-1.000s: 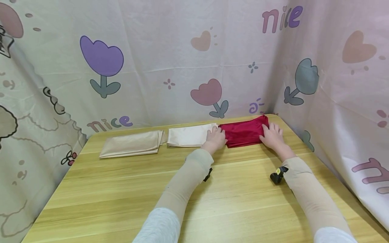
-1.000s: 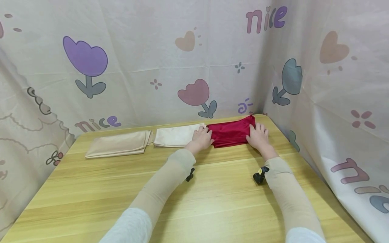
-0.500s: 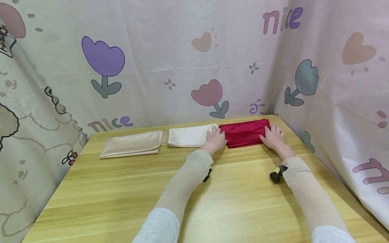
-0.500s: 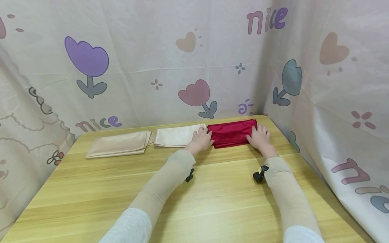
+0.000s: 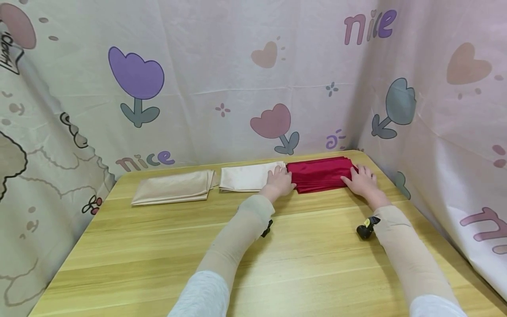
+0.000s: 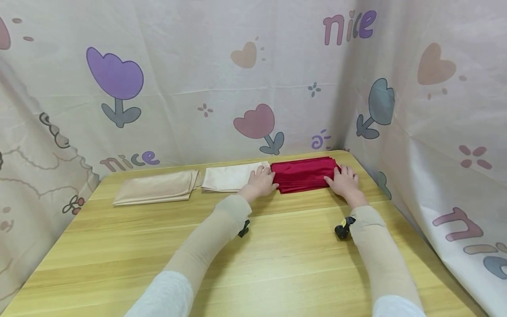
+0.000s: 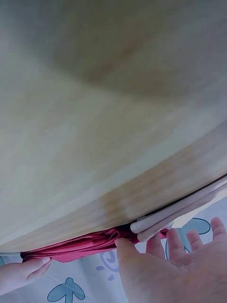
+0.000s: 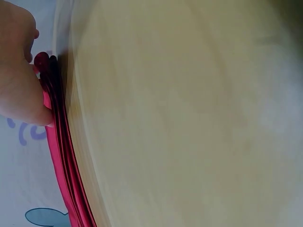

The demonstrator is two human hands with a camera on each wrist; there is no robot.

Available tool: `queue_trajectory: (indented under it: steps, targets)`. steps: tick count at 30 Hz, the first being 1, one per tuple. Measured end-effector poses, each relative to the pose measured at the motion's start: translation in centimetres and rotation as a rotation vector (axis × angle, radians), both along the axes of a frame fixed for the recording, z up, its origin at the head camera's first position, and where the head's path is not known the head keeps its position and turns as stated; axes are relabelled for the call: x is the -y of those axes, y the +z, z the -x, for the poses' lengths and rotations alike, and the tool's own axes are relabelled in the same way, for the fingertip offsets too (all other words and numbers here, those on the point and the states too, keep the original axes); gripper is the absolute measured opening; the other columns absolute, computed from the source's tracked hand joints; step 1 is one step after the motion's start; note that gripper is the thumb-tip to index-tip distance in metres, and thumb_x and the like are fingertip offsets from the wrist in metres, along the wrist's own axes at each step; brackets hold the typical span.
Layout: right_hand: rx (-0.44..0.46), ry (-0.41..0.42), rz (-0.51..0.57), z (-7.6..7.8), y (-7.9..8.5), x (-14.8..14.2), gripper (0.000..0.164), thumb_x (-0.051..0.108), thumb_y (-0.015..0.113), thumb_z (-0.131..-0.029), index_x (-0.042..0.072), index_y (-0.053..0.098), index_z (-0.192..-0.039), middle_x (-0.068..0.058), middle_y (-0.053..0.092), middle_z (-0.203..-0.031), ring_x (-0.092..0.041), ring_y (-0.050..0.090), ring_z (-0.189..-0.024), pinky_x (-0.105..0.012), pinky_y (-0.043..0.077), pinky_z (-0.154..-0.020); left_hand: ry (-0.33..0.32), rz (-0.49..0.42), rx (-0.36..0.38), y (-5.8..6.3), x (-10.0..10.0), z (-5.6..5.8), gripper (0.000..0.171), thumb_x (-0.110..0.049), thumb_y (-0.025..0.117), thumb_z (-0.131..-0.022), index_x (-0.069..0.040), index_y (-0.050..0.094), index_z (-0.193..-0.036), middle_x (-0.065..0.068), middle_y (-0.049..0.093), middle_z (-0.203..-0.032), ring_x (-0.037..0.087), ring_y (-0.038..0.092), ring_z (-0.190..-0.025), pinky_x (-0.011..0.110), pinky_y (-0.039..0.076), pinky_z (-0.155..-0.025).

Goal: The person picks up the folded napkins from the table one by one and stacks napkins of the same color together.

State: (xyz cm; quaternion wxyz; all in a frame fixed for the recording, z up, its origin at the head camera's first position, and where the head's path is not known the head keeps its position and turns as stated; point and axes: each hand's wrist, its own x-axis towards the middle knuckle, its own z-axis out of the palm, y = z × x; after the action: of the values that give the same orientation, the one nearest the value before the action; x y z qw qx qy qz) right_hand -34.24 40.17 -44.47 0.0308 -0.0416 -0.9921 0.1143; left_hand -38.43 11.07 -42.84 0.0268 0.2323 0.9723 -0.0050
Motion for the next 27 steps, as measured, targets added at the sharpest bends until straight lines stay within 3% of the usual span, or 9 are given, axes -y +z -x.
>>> queue_trajectory:
  steps: [19, 27]
  targets:
    - [0.008, 0.031, 0.006, -1.2, 0.5, -1.1, 0.071, 0.041, 0.041, -0.101, -0.012, 0.027, -0.146, -0.039, 0.008, -0.152, -0.056, 0.003, -0.141, -0.073, 0.01, -0.11, -0.096, 0.012, 0.101, 1.0, 2.0, -1.4, 0.066, -0.059, 0.041, -0.097, -0.025, 0.032, -0.153, 0.0, 0.021, -0.163, 0.025, 0.011, -0.151, 0.054, 0.016, -0.12]
    - [-0.003, 0.053, -0.006, -1.5, 1.2, -0.9, 0.069, 0.04, 0.043, -0.101, -0.01, 0.028, -0.146, -0.039, 0.01, -0.152, -0.056, 0.005, -0.14, -0.073, 0.01, -0.11, -0.119, 0.028, 0.089, 1.7, 3.9, -2.0, 0.064, -0.057, 0.04, -0.099, -0.024, 0.032, -0.153, 0.001, 0.019, -0.164, 0.028, 0.009, -0.152, 0.057, 0.014, -0.12]
